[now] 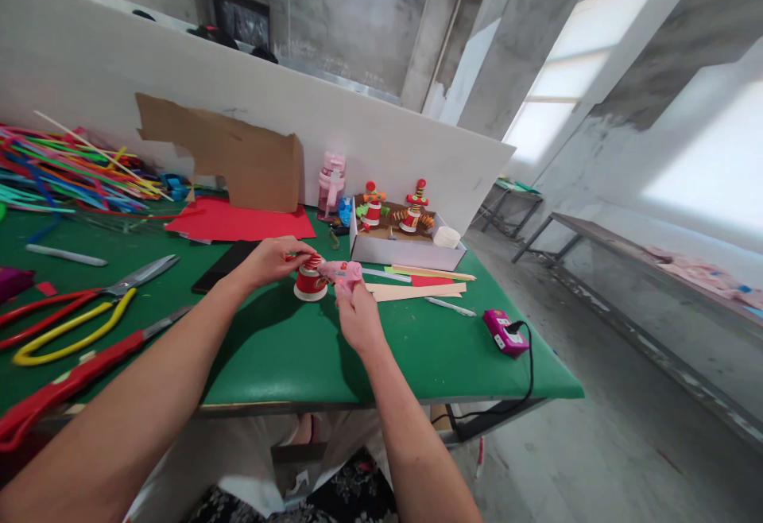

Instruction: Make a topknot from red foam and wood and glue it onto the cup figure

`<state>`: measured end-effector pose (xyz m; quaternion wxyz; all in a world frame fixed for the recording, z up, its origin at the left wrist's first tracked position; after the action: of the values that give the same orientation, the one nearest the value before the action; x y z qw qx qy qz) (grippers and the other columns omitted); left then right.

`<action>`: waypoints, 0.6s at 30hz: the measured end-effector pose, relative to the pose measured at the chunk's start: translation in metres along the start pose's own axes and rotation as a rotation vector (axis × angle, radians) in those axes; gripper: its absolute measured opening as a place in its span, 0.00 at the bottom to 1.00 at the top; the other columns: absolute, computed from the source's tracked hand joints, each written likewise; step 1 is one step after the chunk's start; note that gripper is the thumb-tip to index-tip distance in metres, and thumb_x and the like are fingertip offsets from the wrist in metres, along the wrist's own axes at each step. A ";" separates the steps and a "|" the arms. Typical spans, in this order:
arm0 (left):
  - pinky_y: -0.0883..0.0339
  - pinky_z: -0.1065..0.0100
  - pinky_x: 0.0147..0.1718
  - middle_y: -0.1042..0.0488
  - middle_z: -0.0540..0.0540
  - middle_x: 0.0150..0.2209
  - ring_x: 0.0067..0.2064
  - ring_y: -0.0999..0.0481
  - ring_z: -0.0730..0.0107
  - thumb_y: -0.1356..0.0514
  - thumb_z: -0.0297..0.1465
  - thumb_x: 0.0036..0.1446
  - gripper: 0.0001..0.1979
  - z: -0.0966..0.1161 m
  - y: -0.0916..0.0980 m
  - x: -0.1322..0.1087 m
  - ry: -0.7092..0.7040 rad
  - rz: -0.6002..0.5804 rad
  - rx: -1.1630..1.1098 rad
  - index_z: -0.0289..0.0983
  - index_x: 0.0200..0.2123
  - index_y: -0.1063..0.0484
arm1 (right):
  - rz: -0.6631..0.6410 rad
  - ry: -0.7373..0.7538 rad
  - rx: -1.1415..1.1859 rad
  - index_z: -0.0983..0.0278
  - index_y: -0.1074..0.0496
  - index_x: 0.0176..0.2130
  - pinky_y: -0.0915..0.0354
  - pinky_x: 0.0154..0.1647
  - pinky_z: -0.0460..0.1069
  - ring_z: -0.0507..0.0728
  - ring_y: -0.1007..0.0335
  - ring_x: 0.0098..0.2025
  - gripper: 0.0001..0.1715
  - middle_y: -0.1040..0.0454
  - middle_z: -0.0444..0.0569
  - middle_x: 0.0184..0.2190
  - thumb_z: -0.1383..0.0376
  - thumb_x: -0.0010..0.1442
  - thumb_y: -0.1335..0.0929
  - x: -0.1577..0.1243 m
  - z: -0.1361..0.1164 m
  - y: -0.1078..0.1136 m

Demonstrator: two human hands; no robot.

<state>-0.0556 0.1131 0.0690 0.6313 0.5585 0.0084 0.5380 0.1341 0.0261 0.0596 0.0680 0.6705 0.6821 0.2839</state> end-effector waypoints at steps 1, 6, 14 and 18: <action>0.31 0.69 0.39 0.18 0.46 0.37 0.38 0.22 0.66 0.45 0.33 0.61 0.12 0.000 0.000 0.000 0.000 0.001 0.000 0.40 0.39 0.20 | 0.000 0.000 -0.002 0.60 0.32 0.44 0.35 0.29 0.47 0.56 0.29 0.30 0.11 0.29 0.45 0.26 0.59 0.66 0.39 0.000 0.000 0.000; 0.31 0.69 0.39 0.17 0.47 0.37 0.38 0.22 0.66 0.44 0.33 0.61 0.12 0.000 0.000 0.000 -0.005 0.007 -0.005 0.40 0.38 0.20 | 0.000 0.000 0.001 0.60 0.32 0.45 0.35 0.27 0.47 0.56 0.30 0.29 0.11 0.29 0.45 0.26 0.59 0.66 0.39 0.000 -0.002 0.001; 0.31 0.69 0.40 0.18 0.46 0.37 0.38 0.22 0.66 0.45 0.32 0.61 0.12 0.001 0.000 0.001 0.006 -0.017 0.002 0.39 0.39 0.20 | 0.001 -0.030 -0.013 0.62 0.32 0.39 0.37 0.26 0.46 0.54 0.34 0.25 0.12 0.31 0.44 0.23 0.58 0.66 0.39 -0.004 -0.004 0.008; 0.31 0.69 0.39 0.18 0.46 0.37 0.38 0.22 0.67 0.45 0.32 0.61 0.12 0.002 0.000 0.000 0.000 0.008 -0.003 0.40 0.38 0.20 | 0.004 -0.042 -0.015 0.62 0.33 0.37 0.38 0.25 0.46 0.54 0.34 0.24 0.11 0.31 0.44 0.22 0.58 0.65 0.39 -0.004 -0.001 0.009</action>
<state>-0.0544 0.1124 0.0697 0.6302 0.5575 0.0054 0.5404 0.1416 0.0218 0.0639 0.0868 0.6771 0.6770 0.2751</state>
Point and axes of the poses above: each hand's wrist, its own x-axis towards the middle knuckle, its own y-axis out of the back of the hand, z = x × y, the point moved 5 cm from there along x, towards the middle knuckle
